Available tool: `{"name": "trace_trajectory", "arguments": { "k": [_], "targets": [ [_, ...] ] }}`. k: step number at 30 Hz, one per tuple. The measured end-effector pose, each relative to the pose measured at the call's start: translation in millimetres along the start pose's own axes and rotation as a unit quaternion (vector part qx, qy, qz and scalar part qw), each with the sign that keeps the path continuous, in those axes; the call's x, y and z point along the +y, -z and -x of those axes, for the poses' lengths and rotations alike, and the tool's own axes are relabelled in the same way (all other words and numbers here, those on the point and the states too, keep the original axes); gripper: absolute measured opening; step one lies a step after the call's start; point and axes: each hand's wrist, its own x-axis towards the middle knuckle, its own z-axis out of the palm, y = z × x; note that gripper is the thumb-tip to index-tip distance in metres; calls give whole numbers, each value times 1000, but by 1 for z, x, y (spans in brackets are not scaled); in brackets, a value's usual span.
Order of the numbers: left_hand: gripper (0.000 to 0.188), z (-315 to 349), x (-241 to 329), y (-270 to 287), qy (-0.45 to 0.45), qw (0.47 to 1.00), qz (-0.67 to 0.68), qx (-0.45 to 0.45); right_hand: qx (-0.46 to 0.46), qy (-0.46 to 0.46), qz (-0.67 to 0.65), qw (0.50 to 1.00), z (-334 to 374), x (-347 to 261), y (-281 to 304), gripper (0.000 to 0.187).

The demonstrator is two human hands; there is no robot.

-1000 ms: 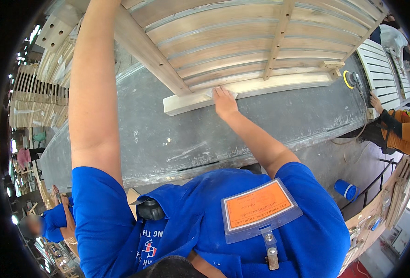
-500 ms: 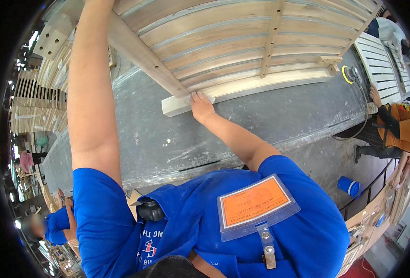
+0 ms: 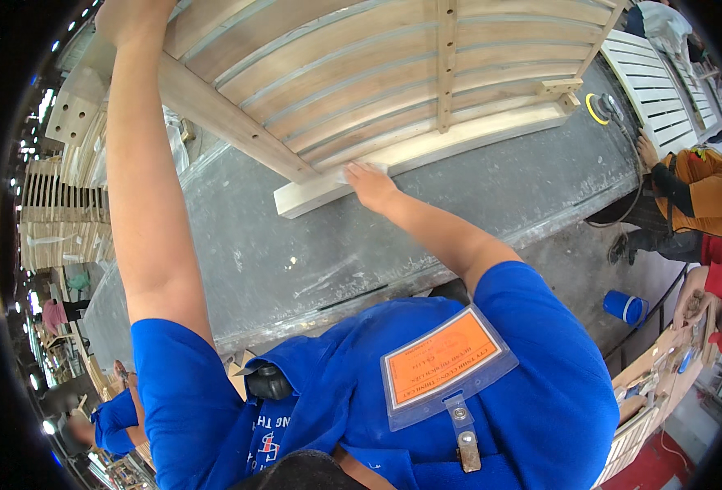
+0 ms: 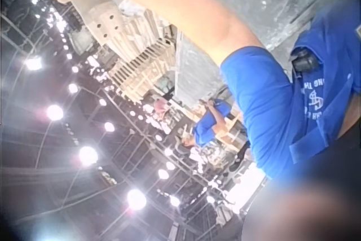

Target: The person wipes a wooden slatted panel with a cloth, then uses a sanding disc to smooth the surface. They flip the panel and apply a white substance from a bottle to the edges and slats, spreading it with a cloth. The person handles multiple panels, repeating the wiping and application steps.

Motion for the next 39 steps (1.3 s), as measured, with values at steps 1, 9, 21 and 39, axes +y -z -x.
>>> {"name": "trace_trajectory", "arguments": {
  "k": [1, 9, 21, 39],
  "targets": [
    [59, 0, 0, 1, -3, 1000, 1, 7, 1, -42, 48, 998, 0, -4, 1, 48],
    [59, -2, 4, 4, 28, 999, 0, -23, 7, -25, -10, 1000, 6, 10, -4, 42],
    [58, -1, 1, -4, 25, 999, 23, -35, 7, -106, -55, 993, -9, 3, -46, 41],
    [72, -5, 3, -16, 18, 999, 31, -27, 91, -160, 37, 982, 78, 111, 45, 43]
  ]
}}
